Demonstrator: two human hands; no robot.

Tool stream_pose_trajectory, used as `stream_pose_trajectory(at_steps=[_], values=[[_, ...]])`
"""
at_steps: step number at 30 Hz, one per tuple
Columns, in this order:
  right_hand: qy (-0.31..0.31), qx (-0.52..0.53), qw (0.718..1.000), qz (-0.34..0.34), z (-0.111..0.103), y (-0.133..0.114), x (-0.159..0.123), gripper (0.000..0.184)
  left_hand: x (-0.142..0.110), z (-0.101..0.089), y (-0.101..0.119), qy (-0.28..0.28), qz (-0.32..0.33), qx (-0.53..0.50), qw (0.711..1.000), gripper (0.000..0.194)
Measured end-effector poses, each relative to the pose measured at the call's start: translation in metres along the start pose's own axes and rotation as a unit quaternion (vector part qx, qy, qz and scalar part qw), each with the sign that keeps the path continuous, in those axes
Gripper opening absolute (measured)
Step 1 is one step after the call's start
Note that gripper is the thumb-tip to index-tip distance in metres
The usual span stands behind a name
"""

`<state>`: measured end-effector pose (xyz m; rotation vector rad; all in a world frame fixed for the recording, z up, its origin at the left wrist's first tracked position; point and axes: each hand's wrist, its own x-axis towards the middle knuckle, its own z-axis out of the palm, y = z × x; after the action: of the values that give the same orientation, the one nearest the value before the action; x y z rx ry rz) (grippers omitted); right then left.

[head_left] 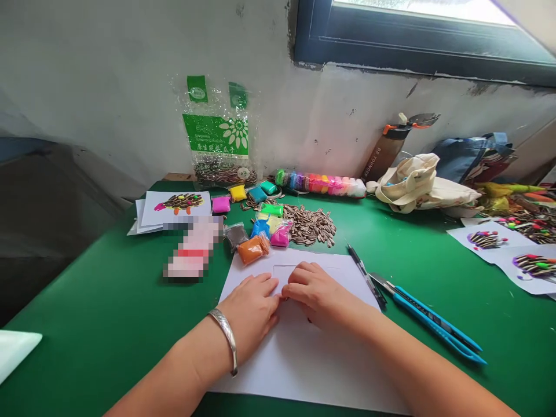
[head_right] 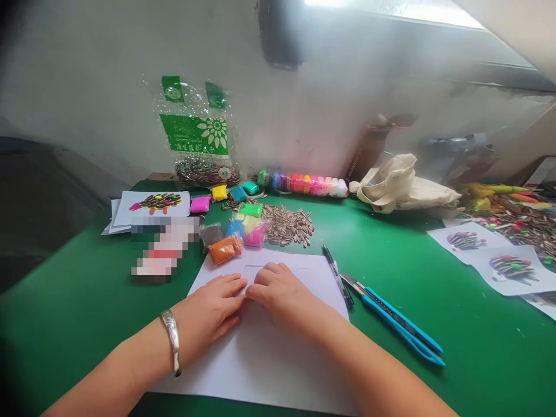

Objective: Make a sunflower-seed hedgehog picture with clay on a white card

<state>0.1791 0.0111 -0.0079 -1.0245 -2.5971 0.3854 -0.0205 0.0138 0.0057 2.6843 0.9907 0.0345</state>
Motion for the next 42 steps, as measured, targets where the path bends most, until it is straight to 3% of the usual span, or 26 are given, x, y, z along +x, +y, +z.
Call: stream_pose_trajectory(at_steps=[21, 36, 39, 42], values=[[-0.015, -0.001, 1.000, 0.009, -0.003, -0.001, 0.001, 0.017, 0.000, -0.001, 0.000, -0.016, -0.003, 0.019, 1.000, 0.018], [0.010, 0.006, 1.000, 0.012, -0.002, 0.001, 0.000, 0.017, 0.000, 0.000, 0.000, -0.021, -0.007, 0.015, 1.000, 0.024], [0.051, 0.059, 0.996, 0.036, -0.010, 0.005, -0.002, 0.017, 0.000, -0.004, 0.001, -0.026, -0.001, 0.004, 1.000, 0.030], [0.149, 0.130, 0.975, 0.105, -0.016, 0.014, -0.006, 0.017, 0.000, -0.008, 0.001, -0.037, 0.002, -0.009, 0.999, 0.029]])
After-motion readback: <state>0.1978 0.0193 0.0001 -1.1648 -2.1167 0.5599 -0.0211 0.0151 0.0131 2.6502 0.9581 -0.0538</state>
